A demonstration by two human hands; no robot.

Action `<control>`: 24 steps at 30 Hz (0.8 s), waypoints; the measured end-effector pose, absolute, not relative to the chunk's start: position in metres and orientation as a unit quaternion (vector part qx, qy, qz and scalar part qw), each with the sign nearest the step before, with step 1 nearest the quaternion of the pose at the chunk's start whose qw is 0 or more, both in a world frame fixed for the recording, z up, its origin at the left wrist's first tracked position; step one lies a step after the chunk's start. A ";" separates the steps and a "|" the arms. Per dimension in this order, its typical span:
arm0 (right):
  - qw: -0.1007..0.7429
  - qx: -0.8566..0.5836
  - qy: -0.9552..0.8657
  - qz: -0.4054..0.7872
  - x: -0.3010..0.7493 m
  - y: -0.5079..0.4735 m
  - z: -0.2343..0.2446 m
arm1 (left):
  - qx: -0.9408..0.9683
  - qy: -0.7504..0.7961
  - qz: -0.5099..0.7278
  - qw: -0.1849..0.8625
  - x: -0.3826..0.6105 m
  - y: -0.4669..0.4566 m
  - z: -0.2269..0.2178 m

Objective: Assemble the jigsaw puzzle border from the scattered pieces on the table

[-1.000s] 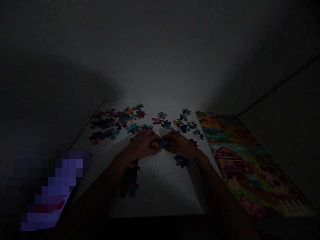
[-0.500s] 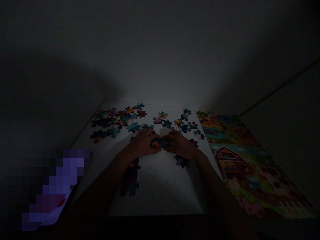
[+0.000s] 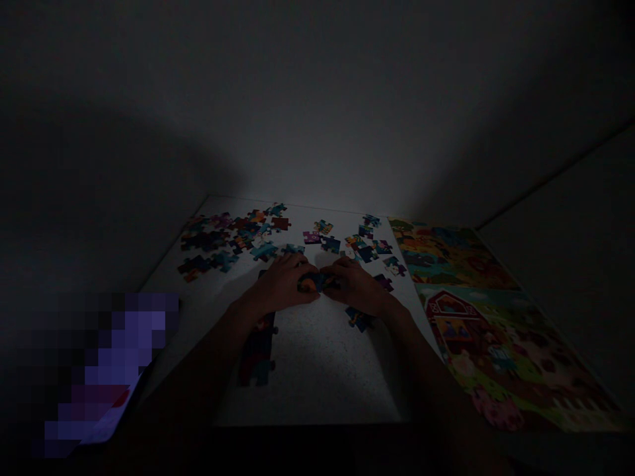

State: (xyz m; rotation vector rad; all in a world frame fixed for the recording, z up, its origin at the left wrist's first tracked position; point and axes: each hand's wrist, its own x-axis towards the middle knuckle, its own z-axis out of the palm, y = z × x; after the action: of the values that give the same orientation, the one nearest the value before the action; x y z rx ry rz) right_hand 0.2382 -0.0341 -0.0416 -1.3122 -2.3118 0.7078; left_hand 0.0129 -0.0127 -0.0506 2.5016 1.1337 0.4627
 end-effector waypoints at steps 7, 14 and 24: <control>0.190 -0.468 -0.825 0.252 0.236 -0.034 -0.041 | 0.885 0.400 0.160 0.177 0.014 -0.012 -0.049; 0.201 -0.501 -0.797 0.271 0.251 -0.031 -0.040 | 0.885 0.400 0.154 0.182 0.013 -0.013 -0.046; 0.175 -0.538 -0.768 0.300 0.278 -0.029 -0.031 | 0.883 0.404 0.156 0.182 0.012 -0.013 -0.048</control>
State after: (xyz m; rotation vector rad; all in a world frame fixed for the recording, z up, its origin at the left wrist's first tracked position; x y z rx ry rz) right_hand 0.2783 -0.0290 -0.0310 -1.5232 -2.1773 0.8502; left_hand 0.0119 -0.0133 -0.0476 2.4918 1.1388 0.4413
